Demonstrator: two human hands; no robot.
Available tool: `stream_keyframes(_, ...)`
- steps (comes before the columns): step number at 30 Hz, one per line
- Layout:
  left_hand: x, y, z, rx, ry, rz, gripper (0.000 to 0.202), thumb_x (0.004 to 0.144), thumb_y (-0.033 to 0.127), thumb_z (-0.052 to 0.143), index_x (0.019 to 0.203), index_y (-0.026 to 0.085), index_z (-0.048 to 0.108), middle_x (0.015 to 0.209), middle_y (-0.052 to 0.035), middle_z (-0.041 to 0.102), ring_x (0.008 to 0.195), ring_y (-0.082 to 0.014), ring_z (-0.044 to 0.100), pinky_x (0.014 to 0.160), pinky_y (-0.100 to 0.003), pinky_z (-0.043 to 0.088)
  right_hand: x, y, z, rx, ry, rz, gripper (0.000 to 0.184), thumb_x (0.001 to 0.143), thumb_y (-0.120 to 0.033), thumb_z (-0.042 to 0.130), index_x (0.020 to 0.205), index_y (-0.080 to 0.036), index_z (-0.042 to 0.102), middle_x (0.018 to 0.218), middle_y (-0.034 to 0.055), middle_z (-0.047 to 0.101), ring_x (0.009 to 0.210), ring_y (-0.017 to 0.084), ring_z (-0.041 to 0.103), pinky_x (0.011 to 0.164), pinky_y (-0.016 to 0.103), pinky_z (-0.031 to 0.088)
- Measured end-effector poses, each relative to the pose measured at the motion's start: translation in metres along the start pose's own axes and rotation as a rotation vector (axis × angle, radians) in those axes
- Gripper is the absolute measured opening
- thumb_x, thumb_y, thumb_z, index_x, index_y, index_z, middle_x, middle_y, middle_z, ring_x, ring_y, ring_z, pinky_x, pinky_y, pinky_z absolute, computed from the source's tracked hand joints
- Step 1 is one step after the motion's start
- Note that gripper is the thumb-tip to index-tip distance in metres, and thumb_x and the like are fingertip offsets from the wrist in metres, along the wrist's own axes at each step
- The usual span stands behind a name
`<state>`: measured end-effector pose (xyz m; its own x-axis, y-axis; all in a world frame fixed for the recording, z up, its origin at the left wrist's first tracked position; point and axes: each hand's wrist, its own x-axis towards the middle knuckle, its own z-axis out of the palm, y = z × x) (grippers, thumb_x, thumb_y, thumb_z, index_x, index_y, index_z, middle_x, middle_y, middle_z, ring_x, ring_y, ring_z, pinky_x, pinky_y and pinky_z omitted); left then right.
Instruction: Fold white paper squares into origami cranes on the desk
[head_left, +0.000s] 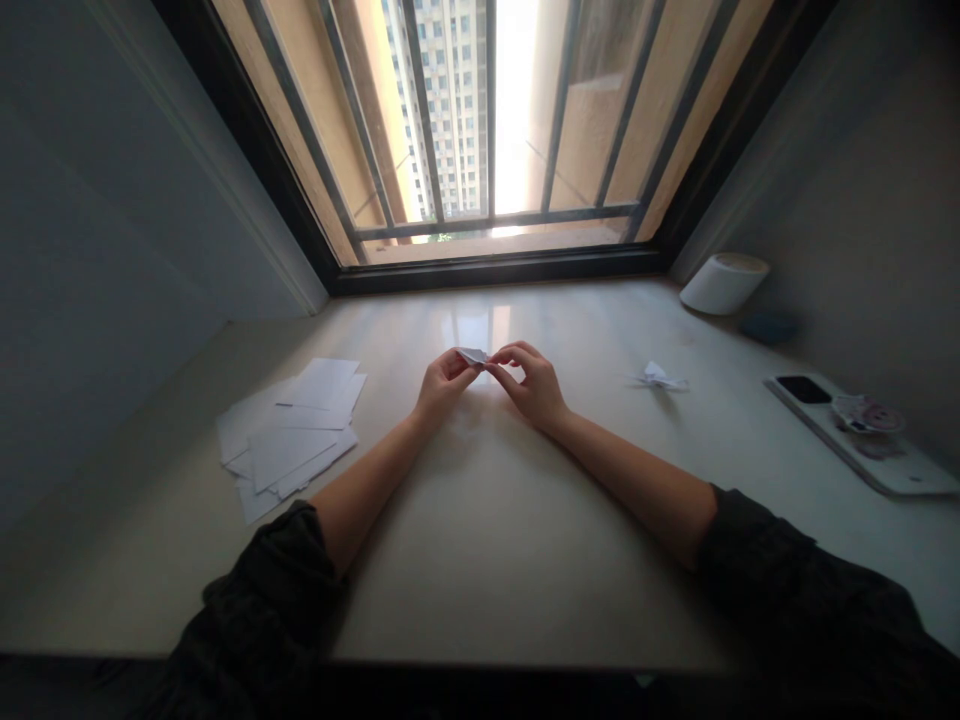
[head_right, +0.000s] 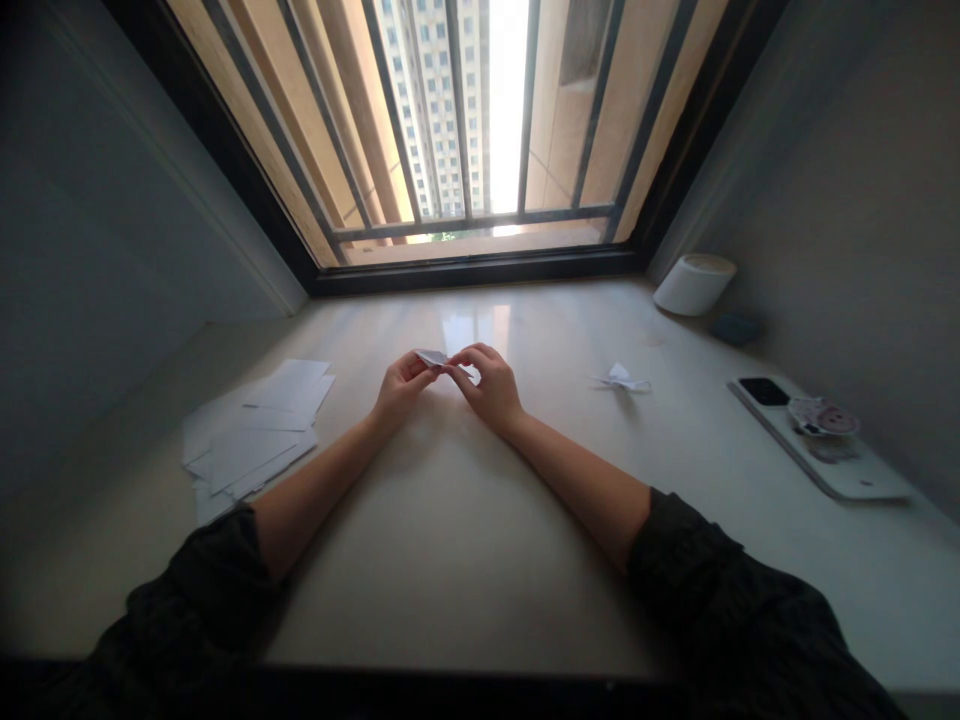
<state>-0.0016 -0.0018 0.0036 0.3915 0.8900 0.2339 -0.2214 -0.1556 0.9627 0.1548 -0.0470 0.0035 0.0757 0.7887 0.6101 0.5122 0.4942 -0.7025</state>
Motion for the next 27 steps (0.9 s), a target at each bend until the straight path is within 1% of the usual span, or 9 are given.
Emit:
stream_keyframes(5,0.0006,-0.0001,-0.0019,0.049,-0.006,0.030,0.021,0.070,0.030,0.072,0.084,0.017,0.064,0.086,-0.0035,0.067,0.084,-0.0164,0.062,0.082,-0.030,0.047,-0.0003,-0.0020,-0.0001,0.020,-0.001,-0.040,0.013,0.086,-0.036,0.060,0.084,-0.024,0.066,0.091,0.0057,0.064,0.087,0.020,0.059,0.079,0.036,0.050)
stream_keyframes(8,0.0013,-0.0014,-0.0042,0.118,-0.012,0.044,0.018,0.072,0.029,0.069,0.084,0.017,0.064,0.085,-0.0028,0.066,0.082,-0.0154,0.060,0.079,-0.028,0.046,-0.0010,-0.0036,-0.0003,0.024,-0.011,-0.055,0.012,0.086,-0.034,0.059,0.083,-0.024,0.065,0.087,0.0046,0.066,0.083,0.019,0.060,0.078,0.036,0.050)
stream_keyframes(11,0.0014,-0.0017,-0.0055,0.164,-0.022,0.041,0.018,0.074,0.031,0.067,0.085,0.017,0.064,0.085,-0.0028,0.065,0.082,-0.0156,0.060,0.077,-0.028,0.046,-0.0016,-0.0046,-0.0003,0.036,0.014,-0.046,0.012,0.086,-0.034,0.060,0.084,-0.023,0.064,0.082,0.0031,0.066,0.078,0.017,0.060,0.075,0.034,0.050)
stream_keyframes(13,0.0011,-0.0012,-0.0055,0.185,-0.026,0.037,0.019,0.075,0.032,0.066,0.085,0.017,0.064,0.085,-0.0032,0.065,0.082,-0.0160,0.060,0.076,-0.028,0.046,-0.0019,-0.0050,-0.0004,0.066,0.031,-0.019,0.013,0.084,-0.035,0.062,0.090,-0.023,0.063,0.081,0.0023,0.067,0.076,0.017,0.061,0.075,0.034,0.051)
stream_keyframes(15,0.0005,-0.0002,-0.0049,0.202,-0.022,0.036,0.020,0.075,0.033,0.066,0.086,0.017,0.065,0.085,-0.0031,0.065,0.081,-0.0162,0.060,0.075,-0.027,0.046,-0.0021,-0.0052,-0.0004,0.089,0.035,0.013,0.019,0.083,-0.036,0.063,0.098,-0.024,0.063,0.081,0.0017,0.068,0.075,0.017,0.062,0.076,0.034,0.051)
stream_keyframes(17,-0.0003,0.0013,-0.0040,0.218,-0.017,0.040,0.020,0.076,0.035,0.066,0.086,0.017,0.065,0.083,-0.0024,0.065,0.080,-0.0158,0.059,0.074,-0.027,0.046,-0.0021,-0.0050,-0.0001,0.088,0.026,0.028,0.026,0.083,-0.036,0.063,0.106,-0.024,0.062,0.080,0.0013,0.068,0.074,0.016,0.062,0.076,0.035,0.051)
stream_keyframes(19,-0.0015,0.0027,-0.0029,0.233,-0.026,0.049,0.021,0.077,0.036,0.066,0.085,0.017,0.064,0.082,-0.0019,0.064,0.079,-0.0153,0.060,0.073,-0.026,0.046,-0.0018,-0.0041,0.0004,0.075,0.002,0.022,0.029,0.082,-0.034,0.063,0.110,-0.024,0.063,0.080,0.0014,0.067,0.073,0.016,0.061,0.075,0.035,0.051)
stream_keyframes(23,-0.0036,0.0038,-0.0011,0.268,-0.051,0.066,0.026,0.080,0.041,0.064,0.088,0.016,0.065,0.086,-0.0038,0.066,0.084,-0.0166,0.062,0.074,-0.026,0.047,-0.0012,-0.0017,0.0012,0.067,-0.045,0.019,0.025,0.082,-0.033,0.062,0.105,-0.025,0.070,0.078,0.0021,0.066,0.071,0.016,0.059,0.071,0.033,0.050)
stream_keyframes(27,-0.0026,0.0009,-0.0005,0.249,-0.022,0.048,0.031,0.077,0.042,0.067,0.093,0.016,0.062,0.090,-0.0060,0.068,0.086,-0.0180,0.064,0.074,-0.028,0.047,-0.0007,-0.0004,0.0007,0.119,-0.011,0.051,0.024,0.081,-0.035,0.063,0.102,-0.027,0.072,0.080,0.0026,0.066,0.071,0.015,0.060,0.067,0.032,0.051)
